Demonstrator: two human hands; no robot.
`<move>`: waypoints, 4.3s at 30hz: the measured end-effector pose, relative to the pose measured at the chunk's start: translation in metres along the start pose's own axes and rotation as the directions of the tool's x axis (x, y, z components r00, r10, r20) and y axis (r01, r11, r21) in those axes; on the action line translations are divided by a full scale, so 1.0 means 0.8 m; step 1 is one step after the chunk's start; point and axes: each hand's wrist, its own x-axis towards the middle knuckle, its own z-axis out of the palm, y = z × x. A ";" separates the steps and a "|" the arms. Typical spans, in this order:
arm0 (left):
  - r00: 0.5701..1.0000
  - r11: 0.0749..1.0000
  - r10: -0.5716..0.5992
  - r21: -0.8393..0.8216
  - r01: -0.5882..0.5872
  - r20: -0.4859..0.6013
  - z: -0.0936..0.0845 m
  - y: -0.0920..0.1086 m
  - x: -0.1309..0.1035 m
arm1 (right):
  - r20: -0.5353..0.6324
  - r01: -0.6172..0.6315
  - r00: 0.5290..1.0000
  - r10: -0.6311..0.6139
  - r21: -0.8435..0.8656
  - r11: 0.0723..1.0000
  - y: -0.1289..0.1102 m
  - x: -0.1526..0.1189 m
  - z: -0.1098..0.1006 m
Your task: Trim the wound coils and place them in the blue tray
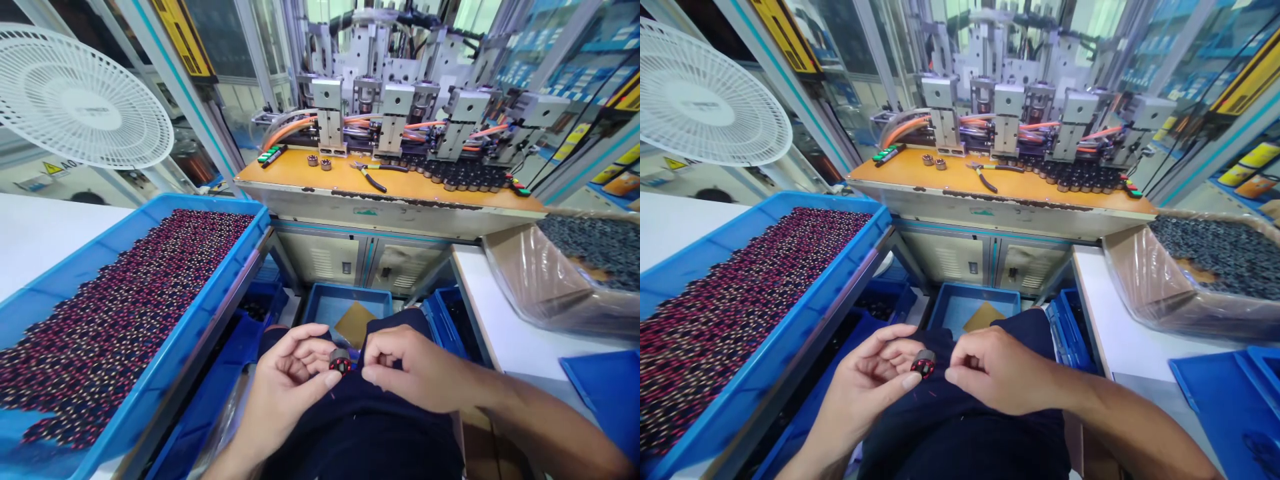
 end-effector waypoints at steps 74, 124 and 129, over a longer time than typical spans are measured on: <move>0.877 0.986 0.005 -0.150 0.076 0.480 -0.009 -0.010 -0.001 | 0.208 -0.014 0.978 -0.003 0.082 0.997 -0.047 0.006 -0.020; 0.804 0.942 0.037 -0.289 0.170 0.594 -0.008 -0.028 -0.005 | 0.057 0.515 0.779 -0.624 -0.626 0.586 -0.036 -0.024 -0.015; 0.807 0.886 -0.040 -0.352 0.302 0.590 -0.005 -0.033 -0.007 | 0.158 0.640 0.665 -0.730 -0.625 0.447 -0.038 -0.011 -0.008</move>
